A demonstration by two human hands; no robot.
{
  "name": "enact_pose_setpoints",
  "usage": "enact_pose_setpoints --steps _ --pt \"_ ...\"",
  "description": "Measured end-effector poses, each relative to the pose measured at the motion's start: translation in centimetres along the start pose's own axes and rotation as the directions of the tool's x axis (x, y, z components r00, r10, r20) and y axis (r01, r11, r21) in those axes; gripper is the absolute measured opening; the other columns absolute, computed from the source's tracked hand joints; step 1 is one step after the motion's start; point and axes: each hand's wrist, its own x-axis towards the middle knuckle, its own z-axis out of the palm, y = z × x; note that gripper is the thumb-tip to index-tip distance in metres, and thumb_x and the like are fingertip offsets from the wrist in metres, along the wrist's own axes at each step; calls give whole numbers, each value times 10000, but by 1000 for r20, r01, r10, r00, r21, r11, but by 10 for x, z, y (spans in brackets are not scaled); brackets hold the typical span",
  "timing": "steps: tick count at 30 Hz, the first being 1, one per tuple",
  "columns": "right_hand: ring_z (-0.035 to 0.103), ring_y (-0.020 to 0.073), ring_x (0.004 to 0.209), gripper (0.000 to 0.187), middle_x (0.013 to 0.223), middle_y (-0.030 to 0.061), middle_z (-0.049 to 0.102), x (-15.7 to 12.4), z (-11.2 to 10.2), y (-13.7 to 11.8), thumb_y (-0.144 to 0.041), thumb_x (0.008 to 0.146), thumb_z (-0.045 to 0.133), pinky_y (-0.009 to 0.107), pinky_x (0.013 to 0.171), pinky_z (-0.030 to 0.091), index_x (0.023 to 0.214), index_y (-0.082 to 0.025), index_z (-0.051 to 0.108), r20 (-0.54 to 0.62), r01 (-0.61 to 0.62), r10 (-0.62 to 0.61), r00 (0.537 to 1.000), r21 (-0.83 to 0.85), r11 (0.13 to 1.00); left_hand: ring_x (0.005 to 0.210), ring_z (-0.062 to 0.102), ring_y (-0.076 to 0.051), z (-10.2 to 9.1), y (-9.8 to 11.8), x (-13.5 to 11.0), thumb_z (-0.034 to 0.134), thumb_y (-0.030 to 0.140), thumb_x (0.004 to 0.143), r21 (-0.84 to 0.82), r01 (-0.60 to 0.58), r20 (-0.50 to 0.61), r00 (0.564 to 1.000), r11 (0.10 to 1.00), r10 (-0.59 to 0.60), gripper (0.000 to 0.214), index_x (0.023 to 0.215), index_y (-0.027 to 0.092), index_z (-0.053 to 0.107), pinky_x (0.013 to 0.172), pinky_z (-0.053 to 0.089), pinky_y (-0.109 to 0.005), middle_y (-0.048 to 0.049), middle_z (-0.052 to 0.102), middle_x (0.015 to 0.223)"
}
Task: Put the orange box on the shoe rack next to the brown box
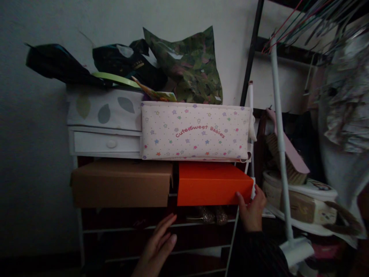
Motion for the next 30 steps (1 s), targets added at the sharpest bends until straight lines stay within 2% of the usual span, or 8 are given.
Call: enact_pose_setpoints --steps 2,3,6,11,16,20,27,30 --pt "174 367 1393 954 1505 237 186 -10 10 -19 -565 705 667 596 1101 177 1435 -112 252 0 187 -190 982 -170 968 1344 381 -262 -9 -18 9 527 511 824 105 -37 3 999 994 37 433 1178 279 618 1101 326 -440 -69 484 1417" --pt "152 369 1402 944 1526 221 140 -16 16 -29 -577 709 660 622 1092 165 1443 -153 245 61 277 -270 961 -239 931 1313 419 -264 -14 -27 12 527 504 823 145 -53 -2 999 988 54 397 1127 276 642 1079 354 -438 -75 508 1386" --pt "62 396 1418 898 1559 180 29 -33 37 -51 -622 722 614 695 1055 141 1447 -237 248 256 402 -330 909 -323 857 1174 537 -262 -26 -51 20 526 468 829 250 -81 -81 991 965 105 307 981 250 680 1003 420 -422 -95 608 1219" --pt "-20 407 1418 896 1565 166 -41 -40 67 -52 -625 732 596 722 1034 141 1455 -247 225 282 370 -282 917 -338 865 968 624 -241 -40 -70 20 521 428 835 344 -77 -152 979 936 136 258 883 229 679 886 475 -374 -82 679 973" --pt "-16 401 1420 940 1565 172 -35 -36 84 -38 -623 711 621 723 1036 132 1460 -236 204 268 365 -286 920 -323 873 955 630 -231 -42 -78 22 524 379 834 342 -71 -129 984 937 122 219 880 229 676 865 475 -345 -70 689 949" --pt "-24 398 1420 955 1564 179 -37 -37 94 -31 -620 704 627 725 1037 114 1462 -231 197 253 369 -297 921 -314 875 949 637 -245 -42 -85 27 535 383 812 304 12 -140 990 953 32 236 891 210 673 857 473 -360 -84 697 953" --pt "-15 411 1417 946 1562 185 -24 -34 95 -29 -578 708 659 737 1034 90 1458 -223 206 240 363 -305 922 -261 894 995 623 -261 -43 -108 37 566 425 755 198 128 -176 980 972 -94 331 959 183 664 891 452 -378 -120 695 1037" --pt "129 369 1415 768 1543 200 105 -53 88 -36 -434 795 636 656 1079 188 1429 -186 282 154 340 -316 936 -159 927 989 616 -260 -41 -125 43 613 405 688 113 189 -238 958 975 -158 449 1058 152 622 898 455 -378 -147 665 1088"
